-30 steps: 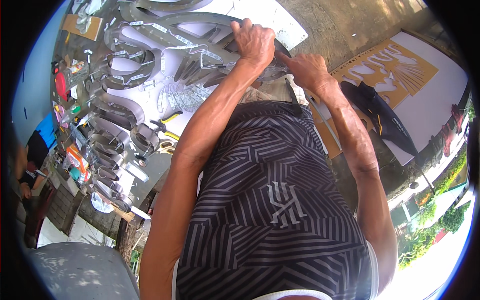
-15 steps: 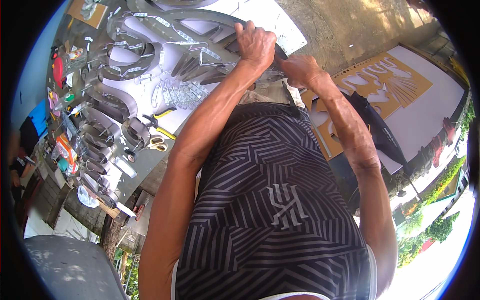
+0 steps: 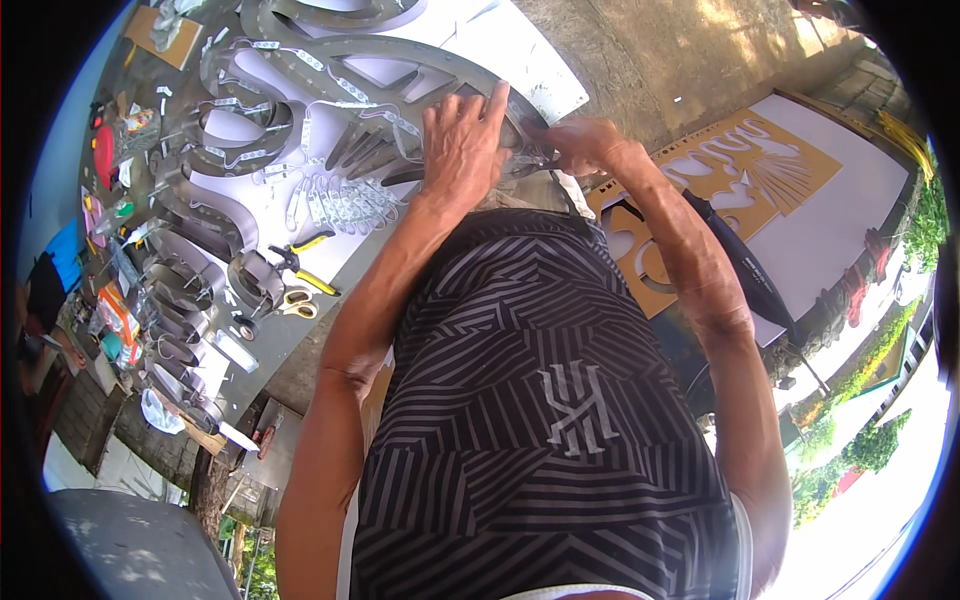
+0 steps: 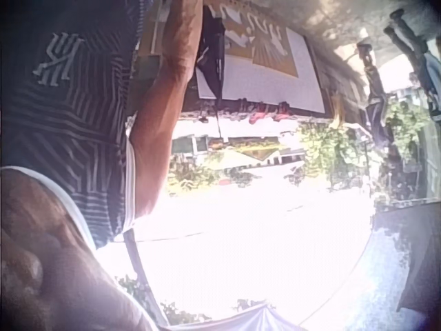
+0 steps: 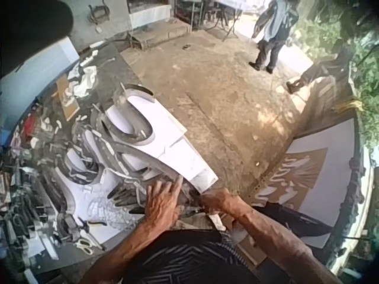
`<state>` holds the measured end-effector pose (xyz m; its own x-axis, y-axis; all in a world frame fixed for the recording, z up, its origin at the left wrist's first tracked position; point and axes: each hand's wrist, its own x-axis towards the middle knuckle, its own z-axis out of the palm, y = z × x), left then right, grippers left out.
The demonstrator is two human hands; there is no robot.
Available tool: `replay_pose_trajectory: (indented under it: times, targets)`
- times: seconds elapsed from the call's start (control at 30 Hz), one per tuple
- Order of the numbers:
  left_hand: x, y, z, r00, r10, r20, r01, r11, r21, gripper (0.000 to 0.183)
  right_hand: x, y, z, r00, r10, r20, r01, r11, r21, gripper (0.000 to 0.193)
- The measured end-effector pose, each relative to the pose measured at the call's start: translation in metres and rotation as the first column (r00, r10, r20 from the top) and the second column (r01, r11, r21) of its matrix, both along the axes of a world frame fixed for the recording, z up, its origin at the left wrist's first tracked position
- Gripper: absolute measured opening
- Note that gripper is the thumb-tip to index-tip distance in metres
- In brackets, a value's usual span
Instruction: Applying adhesive or sealant to the inner edges of 3D metal letters as part of a sign fabrication process.
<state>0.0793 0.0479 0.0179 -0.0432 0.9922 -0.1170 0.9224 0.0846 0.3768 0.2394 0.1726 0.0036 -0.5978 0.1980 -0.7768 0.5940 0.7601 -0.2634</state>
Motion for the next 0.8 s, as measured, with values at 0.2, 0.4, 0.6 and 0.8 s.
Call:
replay_pose_trajectory:
  times: [0.2,0.4,0.6,0.8]
  targets:
    - [-0.012,-0.023,-0.009,0.995,0.094,0.009,-0.095,0.991,0.092,0.090,0.007,-0.002,-0.008,0.998,0.042,-0.047,-0.039,0.998,0.054,0.087]
    - [-0.023,-0.034,-0.002,0.990,0.139,-0.026,-0.134,0.981,0.139,0.072,-0.013,-0.004,0.015,0.998,0.052,-0.040,-0.045,0.988,0.145,0.061]
    - [-0.029,-0.048,-0.003,0.991,0.132,0.030,-0.135,0.981,0.138,0.045,-0.011,-0.014,-0.002,0.987,0.083,-0.138,-0.044,0.963,0.267,0.035]
    - [-0.033,-0.039,-0.005,0.971,0.138,0.195,-0.181,0.957,0.227,0.024,-0.004,-0.018,-0.011,0.981,0.035,-0.192,0.021,0.960,0.281,0.031]
